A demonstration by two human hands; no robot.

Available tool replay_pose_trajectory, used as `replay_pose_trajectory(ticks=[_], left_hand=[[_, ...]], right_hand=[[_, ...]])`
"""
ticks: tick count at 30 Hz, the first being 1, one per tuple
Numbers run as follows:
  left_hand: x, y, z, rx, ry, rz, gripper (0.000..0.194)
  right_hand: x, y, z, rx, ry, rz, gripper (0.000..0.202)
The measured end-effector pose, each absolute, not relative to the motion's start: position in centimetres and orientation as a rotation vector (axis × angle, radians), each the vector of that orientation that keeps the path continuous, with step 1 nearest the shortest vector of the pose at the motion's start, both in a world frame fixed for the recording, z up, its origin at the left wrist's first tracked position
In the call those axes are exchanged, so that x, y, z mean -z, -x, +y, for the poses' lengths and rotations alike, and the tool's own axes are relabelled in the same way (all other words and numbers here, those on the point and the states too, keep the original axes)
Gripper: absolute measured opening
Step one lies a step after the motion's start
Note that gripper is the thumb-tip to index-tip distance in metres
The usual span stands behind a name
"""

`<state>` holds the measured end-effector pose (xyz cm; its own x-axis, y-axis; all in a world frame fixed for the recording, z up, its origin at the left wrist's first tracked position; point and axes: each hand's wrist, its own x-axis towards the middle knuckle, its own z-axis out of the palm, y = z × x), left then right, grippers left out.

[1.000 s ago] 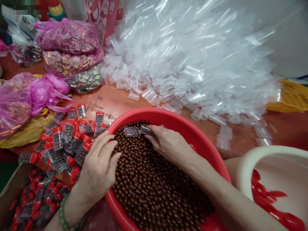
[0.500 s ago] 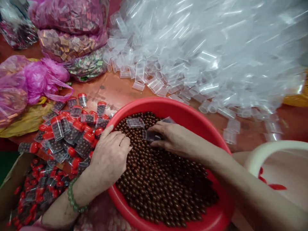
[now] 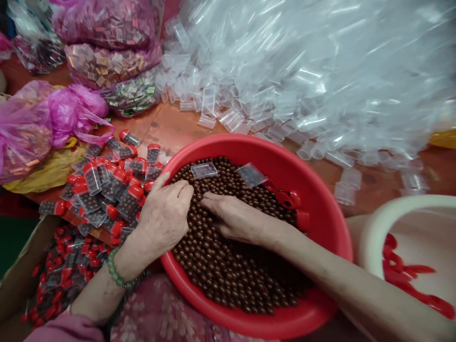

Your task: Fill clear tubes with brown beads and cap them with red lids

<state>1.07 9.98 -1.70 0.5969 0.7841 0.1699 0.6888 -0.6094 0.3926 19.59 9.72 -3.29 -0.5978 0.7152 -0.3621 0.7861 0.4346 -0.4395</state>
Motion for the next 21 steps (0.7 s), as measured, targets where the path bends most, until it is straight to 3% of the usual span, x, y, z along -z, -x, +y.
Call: replay_pose_trajectory(ticks=[5,11,21], left_hand=[[1.4,0.1,9.3,-0.767,-2.353,1.068,0.037],[-0.4,0.8,7.6,-0.495,-2.033,1.047,0.060],[-0.4,-2.1,8.7,-0.543,-1.607,0.899,0.031]], right_hand=[[3.1,-20.5,9.7,1.198,-1.357,2.642,0.027],[1.9,-21.3,9.7,1.973,-1.368,2.554,0.036],[1.0,-22.2,9.5,1.921,-1.279,2.847,0.032]])
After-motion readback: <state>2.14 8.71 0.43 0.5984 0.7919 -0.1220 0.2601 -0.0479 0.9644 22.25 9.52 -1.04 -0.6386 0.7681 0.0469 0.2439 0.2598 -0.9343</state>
